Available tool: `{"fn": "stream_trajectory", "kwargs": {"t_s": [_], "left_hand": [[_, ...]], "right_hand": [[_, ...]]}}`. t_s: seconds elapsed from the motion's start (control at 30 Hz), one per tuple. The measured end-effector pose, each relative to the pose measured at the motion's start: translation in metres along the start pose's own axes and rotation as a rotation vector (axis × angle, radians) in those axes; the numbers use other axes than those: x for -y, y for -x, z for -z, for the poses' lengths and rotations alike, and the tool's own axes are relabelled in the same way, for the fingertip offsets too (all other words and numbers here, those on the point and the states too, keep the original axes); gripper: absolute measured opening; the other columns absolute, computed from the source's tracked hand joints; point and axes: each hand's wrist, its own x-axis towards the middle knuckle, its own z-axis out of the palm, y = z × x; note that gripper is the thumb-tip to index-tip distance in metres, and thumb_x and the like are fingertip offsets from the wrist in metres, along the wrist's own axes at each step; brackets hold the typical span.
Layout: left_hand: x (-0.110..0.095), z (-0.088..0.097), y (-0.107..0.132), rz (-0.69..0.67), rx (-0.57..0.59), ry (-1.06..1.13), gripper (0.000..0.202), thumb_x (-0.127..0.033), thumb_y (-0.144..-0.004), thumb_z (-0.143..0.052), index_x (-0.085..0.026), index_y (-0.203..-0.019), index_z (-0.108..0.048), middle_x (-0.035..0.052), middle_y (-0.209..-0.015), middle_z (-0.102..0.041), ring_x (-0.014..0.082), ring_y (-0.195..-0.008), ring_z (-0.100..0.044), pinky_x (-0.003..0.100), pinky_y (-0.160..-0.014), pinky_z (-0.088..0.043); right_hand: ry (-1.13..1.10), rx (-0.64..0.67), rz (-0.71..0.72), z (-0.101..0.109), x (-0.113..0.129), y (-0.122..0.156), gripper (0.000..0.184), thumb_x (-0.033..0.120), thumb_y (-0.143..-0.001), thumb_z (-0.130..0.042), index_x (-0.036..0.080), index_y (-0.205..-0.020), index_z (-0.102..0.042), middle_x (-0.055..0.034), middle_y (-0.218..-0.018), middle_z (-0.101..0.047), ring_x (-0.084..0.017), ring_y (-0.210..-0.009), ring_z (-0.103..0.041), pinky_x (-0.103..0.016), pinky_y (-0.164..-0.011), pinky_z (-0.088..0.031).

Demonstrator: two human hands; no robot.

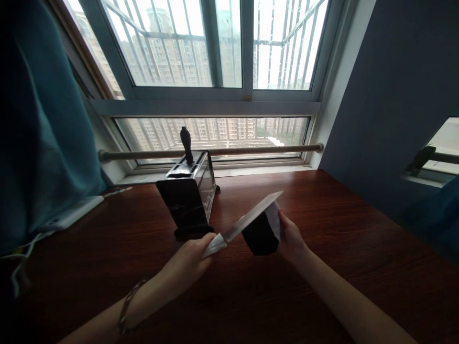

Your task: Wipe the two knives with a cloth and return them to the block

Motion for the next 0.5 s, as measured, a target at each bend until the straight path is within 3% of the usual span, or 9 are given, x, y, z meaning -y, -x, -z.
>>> {"fn": "stream_trajectory", "kwargs": {"t_s": [0.13, 0.3, 0.37, 0.5], "left_hand": [[0.004, -0.002, -0.003, 0.072, -0.005, -0.166, 0.008, -0.018, -0.076, -0.046, -0.019, -0.084, -0.05, 0.0053, -0.078, -0.06, 0.0206, -0.069, -0.057, 0.026, -0.056, -0.025], [0.007, -0.006, -0.006, 0.09, -0.034, -0.152, 0.014, -0.016, -0.073, -0.049, -0.02, -0.086, -0.048, 0.0033, -0.077, -0.058, 0.0193, -0.07, -0.056, 0.025, -0.055, -0.025], [0.011, -0.01, -0.009, 0.083, -0.011, -0.02, 0.012, -0.016, -0.071, -0.05, -0.019, -0.083, -0.047, 0.0017, -0.073, -0.056, 0.0174, -0.067, -0.056, 0.024, -0.055, -0.029], [0.02, -0.018, -0.016, 0.178, 0.223, 0.441, 0.027, -0.023, -0.066, -0.062, -0.018, -0.081, -0.041, -0.0018, -0.07, -0.053, 0.0131, -0.053, -0.053, 0.023, -0.047, -0.04]], "right_hand": [[0.154, 0.049, 0.094, 0.0, -0.001, 0.002, 0.053, 0.039, -0.095, -0.019, 0.012, -0.095, -0.065, -0.0122, -0.09, -0.069, -0.028, -0.091, -0.063, -0.041, -0.074, -0.053], [0.193, 0.03, 0.099, 0.004, -0.003, 0.0, 0.056, 0.037, -0.094, -0.015, 0.012, -0.095, -0.065, -0.0129, -0.088, -0.069, -0.028, -0.089, -0.064, -0.041, -0.075, -0.052], [0.165, 0.024, 0.053, 0.005, -0.003, -0.001, 0.055, 0.035, -0.092, -0.015, 0.011, -0.092, -0.065, -0.014, -0.086, -0.069, -0.028, -0.086, -0.064, -0.042, -0.075, -0.052], [0.161, 0.032, 0.012, 0.006, -0.003, -0.003, 0.055, 0.038, -0.091, -0.016, 0.012, -0.093, -0.065, -0.0136, -0.083, -0.069, -0.029, -0.081, -0.065, -0.042, -0.075, -0.051]]}}
